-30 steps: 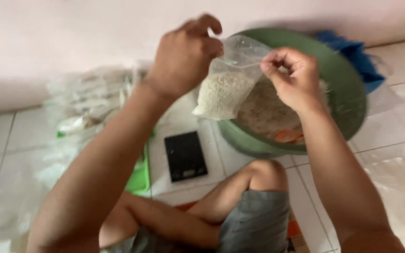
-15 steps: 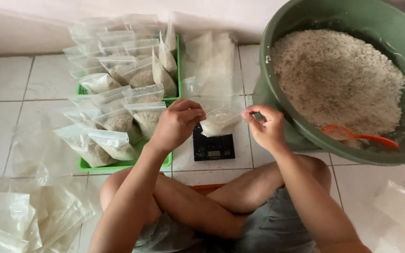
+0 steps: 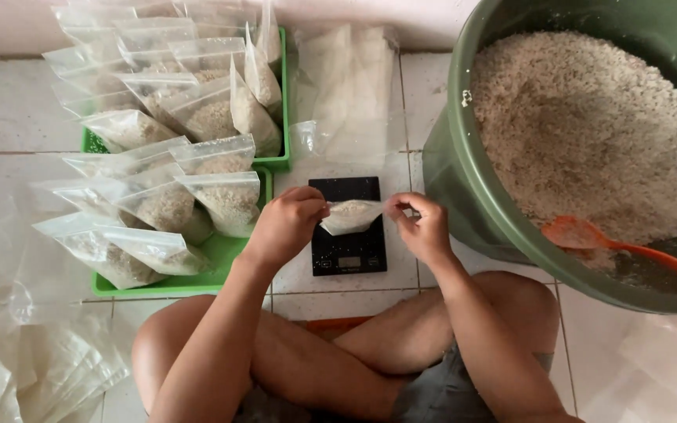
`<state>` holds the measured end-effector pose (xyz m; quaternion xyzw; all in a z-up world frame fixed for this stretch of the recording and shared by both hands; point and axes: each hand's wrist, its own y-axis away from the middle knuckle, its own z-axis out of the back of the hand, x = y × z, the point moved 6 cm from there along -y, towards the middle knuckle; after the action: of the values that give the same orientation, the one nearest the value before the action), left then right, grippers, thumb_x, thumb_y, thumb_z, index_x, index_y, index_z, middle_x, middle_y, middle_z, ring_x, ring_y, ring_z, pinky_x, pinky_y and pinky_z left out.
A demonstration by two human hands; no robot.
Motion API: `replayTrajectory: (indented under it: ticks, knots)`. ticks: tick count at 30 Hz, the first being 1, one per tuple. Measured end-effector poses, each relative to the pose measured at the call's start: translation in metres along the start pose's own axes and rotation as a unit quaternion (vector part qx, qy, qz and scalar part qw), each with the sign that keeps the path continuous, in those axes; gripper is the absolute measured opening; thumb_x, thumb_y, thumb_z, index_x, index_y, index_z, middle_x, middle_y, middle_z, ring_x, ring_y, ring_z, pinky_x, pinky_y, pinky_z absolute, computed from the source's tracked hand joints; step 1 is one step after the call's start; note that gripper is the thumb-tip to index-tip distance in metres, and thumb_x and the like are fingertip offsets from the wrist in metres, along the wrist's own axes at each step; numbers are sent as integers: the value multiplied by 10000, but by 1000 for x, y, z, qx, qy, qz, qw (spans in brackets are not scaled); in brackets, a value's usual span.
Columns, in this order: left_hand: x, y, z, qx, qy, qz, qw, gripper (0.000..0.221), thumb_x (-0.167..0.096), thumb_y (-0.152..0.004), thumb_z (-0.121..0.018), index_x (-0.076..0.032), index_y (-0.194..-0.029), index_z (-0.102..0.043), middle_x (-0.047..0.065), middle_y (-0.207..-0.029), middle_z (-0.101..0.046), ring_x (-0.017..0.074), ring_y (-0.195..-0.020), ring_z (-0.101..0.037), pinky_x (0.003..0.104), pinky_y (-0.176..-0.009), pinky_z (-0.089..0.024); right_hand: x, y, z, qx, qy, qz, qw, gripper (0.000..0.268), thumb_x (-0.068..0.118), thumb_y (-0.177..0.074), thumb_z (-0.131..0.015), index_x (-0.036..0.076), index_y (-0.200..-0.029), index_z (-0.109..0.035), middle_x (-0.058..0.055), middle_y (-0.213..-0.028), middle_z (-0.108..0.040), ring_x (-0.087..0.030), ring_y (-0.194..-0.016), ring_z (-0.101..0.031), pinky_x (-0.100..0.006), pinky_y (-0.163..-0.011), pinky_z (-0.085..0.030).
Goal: Scooping grains from a large container into small plastic bags, weighing them on a digital scale, and organizing them in a tray.
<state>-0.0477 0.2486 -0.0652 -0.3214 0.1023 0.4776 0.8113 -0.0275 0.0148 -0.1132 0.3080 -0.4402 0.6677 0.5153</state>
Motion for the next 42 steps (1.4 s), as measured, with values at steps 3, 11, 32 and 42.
replayTrajectory:
  ticks: [3,11,32,42]
  knots:
    - [-4,-6,7,-6,-1,-3,1000,44,-124,-870,-710,-150,-851,-741,-38,-900,-688,189,-863,-685,278,-675,-568,6,-1,5,-17,4,24,1000,94,7,-832,-761,80,-890,-749,-54,-826,-734,-139,-742,-692,-216,-466,-548]
    - [7,-5,-5,22,37,15,999,59,-145,-815,-761,-138,-859,-722,-12,-960,-681,227,-886,-691,322,-722,-574,6,-1,4,16,11,12,1000,87,17,-875,-719,53,-953,-731,-74,-870,-733,-151,-745,-683,-221,-429,-536]
    - [24,10,-23,197,77,142,967,729,-171,-694,-861,-62,-1321,-504,136,-1092,-638,365,-1000,-671,482,-866,-537,-10,1,-11,99,16,-57,993,478,69,-758,-832,14,-1194,-642,-155,-1070,-661,-265,-876,-696,-295,-565,-577]
    - [85,32,-52,259,1,321,911,323,-339,-878,-698,-149,-1138,-670,128,-897,-709,399,-854,-704,499,-738,-572,-41,5,8,149,255,-233,927,158,194,-869,-641,82,-840,-750,-122,-652,-698,-344,-669,-700,-426,-533,-531]
